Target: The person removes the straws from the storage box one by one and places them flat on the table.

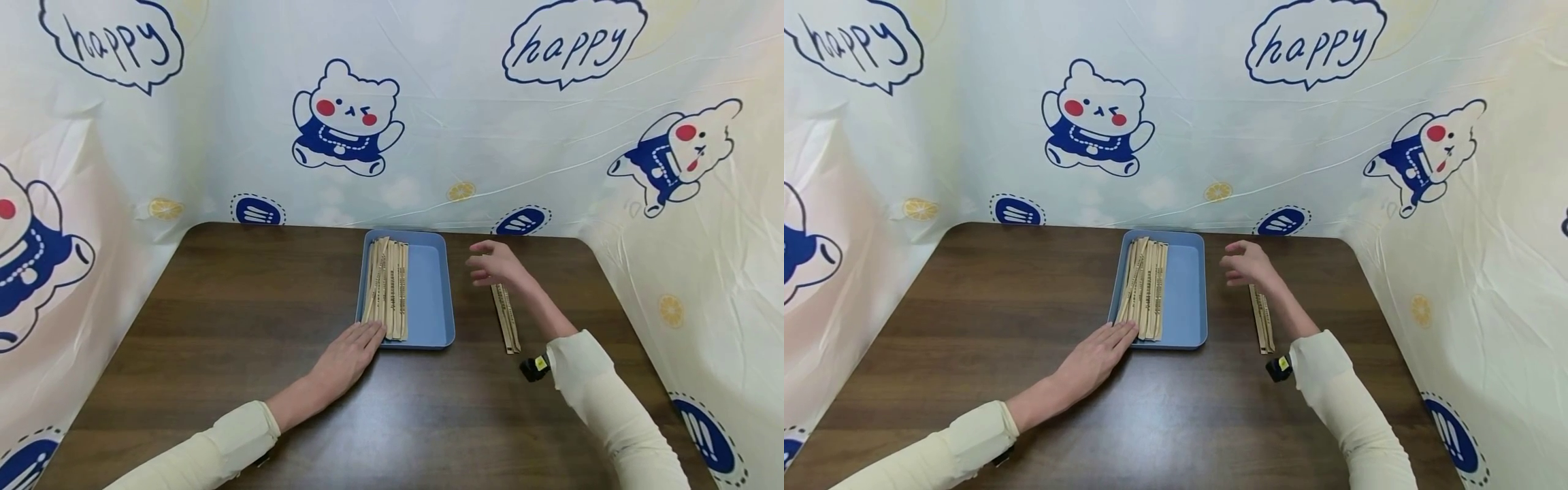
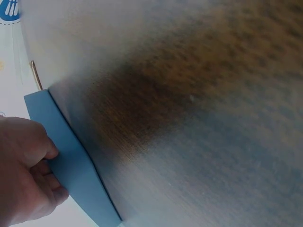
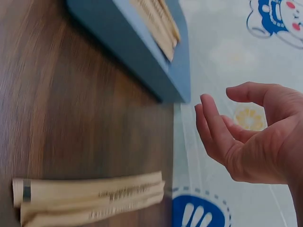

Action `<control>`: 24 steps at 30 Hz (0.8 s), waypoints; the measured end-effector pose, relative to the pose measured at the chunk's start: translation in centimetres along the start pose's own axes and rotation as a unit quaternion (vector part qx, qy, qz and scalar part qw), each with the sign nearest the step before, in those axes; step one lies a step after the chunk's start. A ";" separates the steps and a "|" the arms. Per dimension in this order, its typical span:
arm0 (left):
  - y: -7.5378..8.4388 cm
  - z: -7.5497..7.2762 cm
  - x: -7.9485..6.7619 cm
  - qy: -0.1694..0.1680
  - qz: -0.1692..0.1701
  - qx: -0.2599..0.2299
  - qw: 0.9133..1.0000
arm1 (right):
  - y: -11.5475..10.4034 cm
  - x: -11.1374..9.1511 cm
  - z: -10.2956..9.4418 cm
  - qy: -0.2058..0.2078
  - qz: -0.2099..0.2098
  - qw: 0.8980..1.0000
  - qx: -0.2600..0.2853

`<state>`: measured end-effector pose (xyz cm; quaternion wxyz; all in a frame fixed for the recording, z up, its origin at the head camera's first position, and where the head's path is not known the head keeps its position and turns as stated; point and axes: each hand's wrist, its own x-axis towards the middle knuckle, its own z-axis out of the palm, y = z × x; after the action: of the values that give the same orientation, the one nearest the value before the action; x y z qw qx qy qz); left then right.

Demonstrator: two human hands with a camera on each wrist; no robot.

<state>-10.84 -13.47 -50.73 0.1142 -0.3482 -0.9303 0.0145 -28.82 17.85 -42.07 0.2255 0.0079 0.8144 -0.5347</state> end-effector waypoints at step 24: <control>-0.1 0.1 -0.1 0.013 0.003 0.012 1.000 | -1.7 1.8 7.9 -0.062 0.013 0.996 0.066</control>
<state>-10.86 -13.54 -50.83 0.1303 -0.3497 -0.9275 0.0219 -27.99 9.80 -43.82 0.2819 0.0001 0.7613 -0.5839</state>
